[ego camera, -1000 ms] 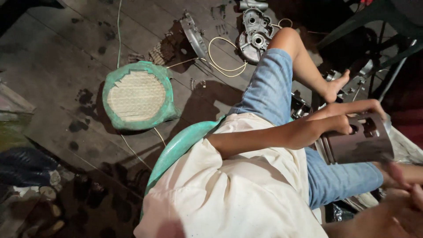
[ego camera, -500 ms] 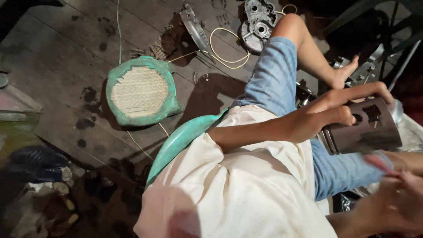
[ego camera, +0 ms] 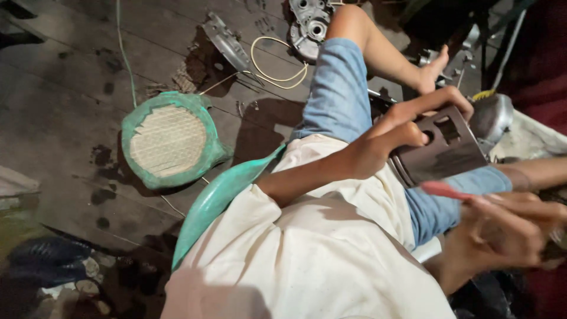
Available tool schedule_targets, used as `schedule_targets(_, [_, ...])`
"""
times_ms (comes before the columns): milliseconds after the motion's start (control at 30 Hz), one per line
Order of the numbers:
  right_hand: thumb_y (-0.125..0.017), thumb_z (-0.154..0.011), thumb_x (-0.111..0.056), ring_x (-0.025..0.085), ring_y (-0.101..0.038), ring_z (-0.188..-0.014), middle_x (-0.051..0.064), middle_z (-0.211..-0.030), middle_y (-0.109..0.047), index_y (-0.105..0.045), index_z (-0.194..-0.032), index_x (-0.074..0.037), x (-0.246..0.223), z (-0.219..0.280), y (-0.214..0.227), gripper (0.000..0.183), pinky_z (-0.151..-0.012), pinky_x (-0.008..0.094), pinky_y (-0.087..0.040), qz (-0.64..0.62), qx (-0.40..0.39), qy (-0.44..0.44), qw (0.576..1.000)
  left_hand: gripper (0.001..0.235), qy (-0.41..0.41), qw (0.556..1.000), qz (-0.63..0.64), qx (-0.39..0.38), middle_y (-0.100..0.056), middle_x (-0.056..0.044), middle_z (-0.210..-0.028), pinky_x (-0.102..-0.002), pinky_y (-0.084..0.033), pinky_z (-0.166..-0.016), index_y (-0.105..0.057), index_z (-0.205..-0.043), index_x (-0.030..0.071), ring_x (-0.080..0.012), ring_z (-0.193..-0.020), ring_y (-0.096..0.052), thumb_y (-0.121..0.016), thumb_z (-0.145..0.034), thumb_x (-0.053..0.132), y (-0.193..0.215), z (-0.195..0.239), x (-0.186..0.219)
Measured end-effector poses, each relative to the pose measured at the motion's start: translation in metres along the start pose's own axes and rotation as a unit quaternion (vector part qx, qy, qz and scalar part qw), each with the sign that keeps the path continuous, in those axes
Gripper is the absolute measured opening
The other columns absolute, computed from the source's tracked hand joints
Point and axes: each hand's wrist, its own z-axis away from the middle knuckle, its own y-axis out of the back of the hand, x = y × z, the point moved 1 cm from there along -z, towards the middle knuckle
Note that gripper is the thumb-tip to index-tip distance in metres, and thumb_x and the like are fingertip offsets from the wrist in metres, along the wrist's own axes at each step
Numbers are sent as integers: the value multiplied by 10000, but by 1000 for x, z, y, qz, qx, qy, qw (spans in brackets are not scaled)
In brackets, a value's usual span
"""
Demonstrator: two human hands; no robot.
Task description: A person is cleaning a motorcycle piston using a small brush while sitting in a workshop area.
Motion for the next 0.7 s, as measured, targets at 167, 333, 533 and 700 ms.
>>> schedule_targets(167, [-734, -1072, 126, 454, -581, -1051, 392, -1129, -578, -483, -1216, 258, -387, -244, -46, 318, -1016, 521, -503, -59, 50, 20, 997, 418, 0, 999, -43, 9, -575, -2, -1250, -270, -374, -1126, -548, -1285, 126, -102, -1202, -547, -493, -912, 307, 5, 1, -1])
schedule_targets(333, [-421, -1193, -122, 469, -624, -1007, 319, -944, -664, -603, -1198, 277, -416, -244, -52, 439, -1180, 613, -384, -54, 60, 37, 996, 392, -5, 998, -63, -4, -537, 14, -1139, -253, -361, -978, -533, -1192, 135, -90, -1043, -509, -477, -904, 394, -2, -3, 14])
schedule_targets(533, [-815, -963, 210, 439, -603, -1265, 374, -1247, -636, -662, -1103, 206, -377, -242, -51, 207, -1201, 535, -455, -67, 138, -20, 988, 399, 13, 992, -126, 15, -501, 35, -1019, -270, -310, -845, -517, -1137, 152, -92, -905, -425, -451, -861, 432, -4, -5, 16])
schedule_targets(700, [-820, -974, -78, 240, -592, -816, 147, -1035, -536, -713, -981, -52, -451, -265, -57, 110, -780, 348, -496, -155, -21, 6, 988, 376, 4, 992, -125, 8, -473, -2, -1034, -275, -311, -893, -485, -1095, 111, -113, -930, -426, -430, -880, 415, -5, -4, 23])
